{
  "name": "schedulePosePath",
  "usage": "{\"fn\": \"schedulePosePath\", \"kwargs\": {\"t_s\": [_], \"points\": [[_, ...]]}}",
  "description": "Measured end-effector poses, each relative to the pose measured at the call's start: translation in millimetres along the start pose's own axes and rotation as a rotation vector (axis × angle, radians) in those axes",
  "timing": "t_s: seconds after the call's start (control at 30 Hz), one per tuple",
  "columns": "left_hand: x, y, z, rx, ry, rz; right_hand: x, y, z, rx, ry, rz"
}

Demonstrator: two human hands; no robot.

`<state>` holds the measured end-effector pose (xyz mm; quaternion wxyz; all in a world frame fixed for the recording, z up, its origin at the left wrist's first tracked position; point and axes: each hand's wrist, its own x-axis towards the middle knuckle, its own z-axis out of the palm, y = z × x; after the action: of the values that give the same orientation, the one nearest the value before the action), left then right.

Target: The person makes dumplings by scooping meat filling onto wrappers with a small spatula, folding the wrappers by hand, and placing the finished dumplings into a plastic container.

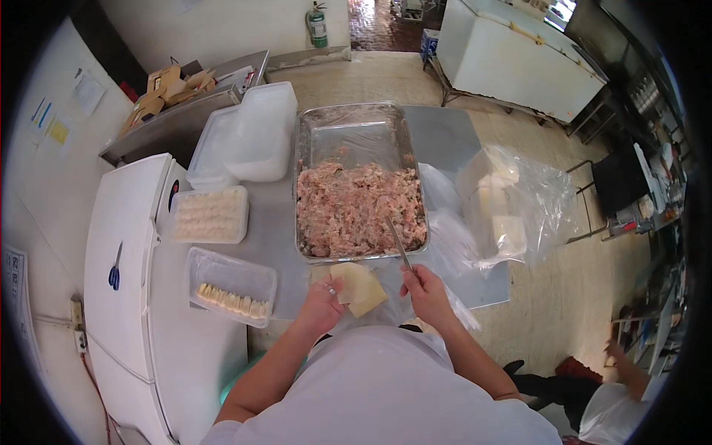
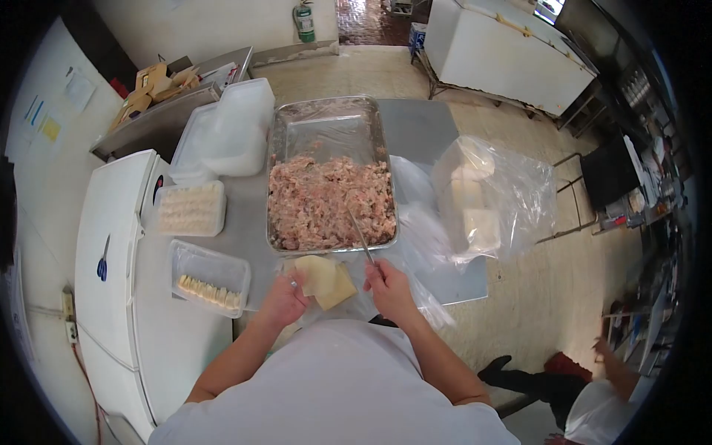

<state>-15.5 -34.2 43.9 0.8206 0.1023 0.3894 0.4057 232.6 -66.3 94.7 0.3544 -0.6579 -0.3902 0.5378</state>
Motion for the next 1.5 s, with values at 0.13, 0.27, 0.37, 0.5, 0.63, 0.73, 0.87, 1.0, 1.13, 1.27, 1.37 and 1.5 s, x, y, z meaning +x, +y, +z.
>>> {"fn": "schedulePosePath", "kwargs": {"t_s": [0.13, 0.27, 0.37, 0.5, 0.63, 0.73, 0.87, 1.0, 1.13, 1.27, 1.37, 1.5], "points": [[-0.2, 6.5, -18.6, 0.018, 0.001, 0.055, 19.2, -6.5, -16.6, -0.331, 0.105, -0.361], [-4.4, 18.9, -37.7, -0.096, -0.047, 0.188, 41.3, -39.3, -34.3, -1.000, 0.081, -0.551], [-14.9, 33.1, -33.2, -0.186, -0.004, 0.204, 66.4, -41.7, -27.8, -1.310, -0.011, -0.443], [-18.6, 37.2, -39.0, -0.336, 0.005, 0.195, 85.1, -40.5, -14.6, -1.462, -0.105, -0.464], [-19.6, 36.1, -52.7, -0.450, -0.065, 0.175, 86.8, -43.0, -15.0, -1.351, -0.144, -0.504], [-20.2, 36.8, -56.1, -0.470, -0.072, 0.173, 80.9, -43.5, -11.1, -1.247, -0.133, -0.510], [-23.0, 46.1, -51.6, -0.407, -0.094, 0.194, 83.4, -41.6, -4.2, -1.176, -0.154, -0.498], [-14.5, 50.6, -59.8, -0.461, -0.079, 0.160, 88.7, -37.4, -6.9, -0.932, -0.226, -0.391], [1.7, 60.6, -41.0, -0.351, -0.057, 0.125, 68.8, -43.5, -2.3, -0.766, -0.153, -0.334], [37.0, 51.9, -28.1, -0.355, -0.064, 0.152, 46.0, -37.6, 15.8, -0.676, 0.052, -0.587], [49.9, 54.1, 11.2, -0.419, -0.046, 0.151, 33.2, -32.0, 37.4, -0.810, 0.191, -0.742], [68.5, 59.9, 32.6, -0.492, 0.077, 0.184, 26.6, -17.1, 53.8, -0.952, 0.331, -0.828]]}}
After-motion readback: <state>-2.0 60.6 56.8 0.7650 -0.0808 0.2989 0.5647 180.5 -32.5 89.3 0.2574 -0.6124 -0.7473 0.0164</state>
